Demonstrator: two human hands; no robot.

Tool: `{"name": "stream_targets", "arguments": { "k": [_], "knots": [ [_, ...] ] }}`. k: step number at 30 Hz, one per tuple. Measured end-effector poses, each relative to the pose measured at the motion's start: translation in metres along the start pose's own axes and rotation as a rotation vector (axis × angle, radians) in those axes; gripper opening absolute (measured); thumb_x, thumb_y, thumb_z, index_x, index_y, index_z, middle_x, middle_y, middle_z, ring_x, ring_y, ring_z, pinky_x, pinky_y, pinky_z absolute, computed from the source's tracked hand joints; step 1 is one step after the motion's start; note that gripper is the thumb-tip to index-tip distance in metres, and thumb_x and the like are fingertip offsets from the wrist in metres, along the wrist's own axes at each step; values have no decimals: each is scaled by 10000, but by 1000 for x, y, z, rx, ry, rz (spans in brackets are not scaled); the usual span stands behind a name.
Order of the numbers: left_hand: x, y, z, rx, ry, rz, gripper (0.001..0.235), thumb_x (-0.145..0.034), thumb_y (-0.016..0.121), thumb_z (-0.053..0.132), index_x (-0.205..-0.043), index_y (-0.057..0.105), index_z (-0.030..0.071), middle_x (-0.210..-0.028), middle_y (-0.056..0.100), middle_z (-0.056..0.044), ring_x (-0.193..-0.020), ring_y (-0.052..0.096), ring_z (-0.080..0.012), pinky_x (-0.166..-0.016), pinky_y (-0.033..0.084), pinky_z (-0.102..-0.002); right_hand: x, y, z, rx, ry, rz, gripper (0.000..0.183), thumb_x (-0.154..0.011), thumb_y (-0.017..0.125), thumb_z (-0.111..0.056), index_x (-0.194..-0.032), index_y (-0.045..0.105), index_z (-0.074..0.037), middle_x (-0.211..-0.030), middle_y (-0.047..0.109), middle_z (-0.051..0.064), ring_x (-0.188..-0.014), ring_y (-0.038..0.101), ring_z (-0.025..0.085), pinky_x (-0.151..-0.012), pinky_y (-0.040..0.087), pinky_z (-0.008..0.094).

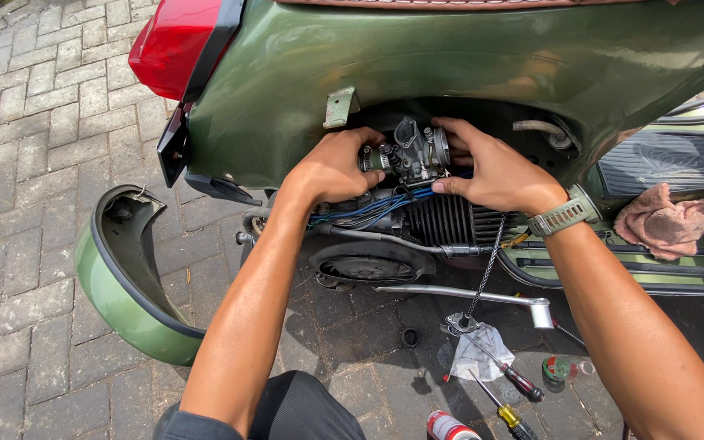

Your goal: The person disassembles a scooter carburetor using a screwdriver, then reinstalls it onto the engine. They connect the throttle cable and tighten the mounting screws to secure the carburetor in place.

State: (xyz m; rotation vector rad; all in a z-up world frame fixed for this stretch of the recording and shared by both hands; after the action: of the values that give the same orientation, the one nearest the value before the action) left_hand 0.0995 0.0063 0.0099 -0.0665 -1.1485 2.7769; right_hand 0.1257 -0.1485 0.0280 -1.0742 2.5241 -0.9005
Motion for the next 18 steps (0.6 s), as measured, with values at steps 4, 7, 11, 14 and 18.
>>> {"name": "stream_targets", "arguments": {
  "k": [4, 7, 11, 14, 18],
  "knots": [
    [-12, 4, -7, -103, -8, 3, 508, -739, 698, 198, -1209, 578, 47, -1106, 646, -177, -1100, 574, -407, -919, 463, -513, -1, 2, -8, -3, -18, 30, 852, -712, 761, -83, -1416, 294, 30, -1285, 505, 290, -1175, 508, 431, -979, 429, 465],
    [-18, 7, -6, -115, 26, 10, 498, -728, 742, 205, -1179, 588, 60, -1073, 659, -165, -1080, 586, -407, -900, 480, -511, -2, 3, -14, -14, -62, 48, 803, -731, 750, -74, -1403, 321, 19, -1251, 532, 281, -1154, 530, 417, -964, 445, 458],
    [-22, 9, -12, -130, 35, 46, 479, -679, 792, 201, -1096, 614, 50, -1008, 675, -145, -1025, 612, -398, -855, 506, -488, -1, 3, -10, 52, -106, 95, 746, -751, 754, -112, -1381, 374, 9, -1181, 582, 261, -1094, 580, 383, -915, 482, 433],
    [-20, 9, -14, -119, 38, 82, 477, -660, 812, 200, -1067, 619, 46, -970, 680, -140, -993, 625, -398, -826, 515, -483, 1, 4, -9, 78, -124, 125, 741, -750, 767, -147, -1371, 399, 18, -1112, 615, 259, -1036, 611, 374, -870, 503, 427],
    [-24, 8, -17, -104, 45, 114, 505, -641, 833, 213, -1067, 618, 50, -958, 682, -131, -982, 632, -390, -814, 520, -472, 2, 0, -14, 152, -141, 163, 774, -740, 774, -167, -1376, 390, 51, -1020, 639, 283, -961, 637, 391, -802, 524, 459]
  ]
}}
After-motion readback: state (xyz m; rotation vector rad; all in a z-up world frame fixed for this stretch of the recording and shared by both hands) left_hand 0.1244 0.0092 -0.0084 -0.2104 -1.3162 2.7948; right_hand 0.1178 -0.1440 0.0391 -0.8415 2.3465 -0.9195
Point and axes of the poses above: each hand's wrist, its own x-axis away from the middle knuckle, its own y-axis out of the palm, z = x × y, the point moved 9 cm from there along -x, towards the middle knuckle
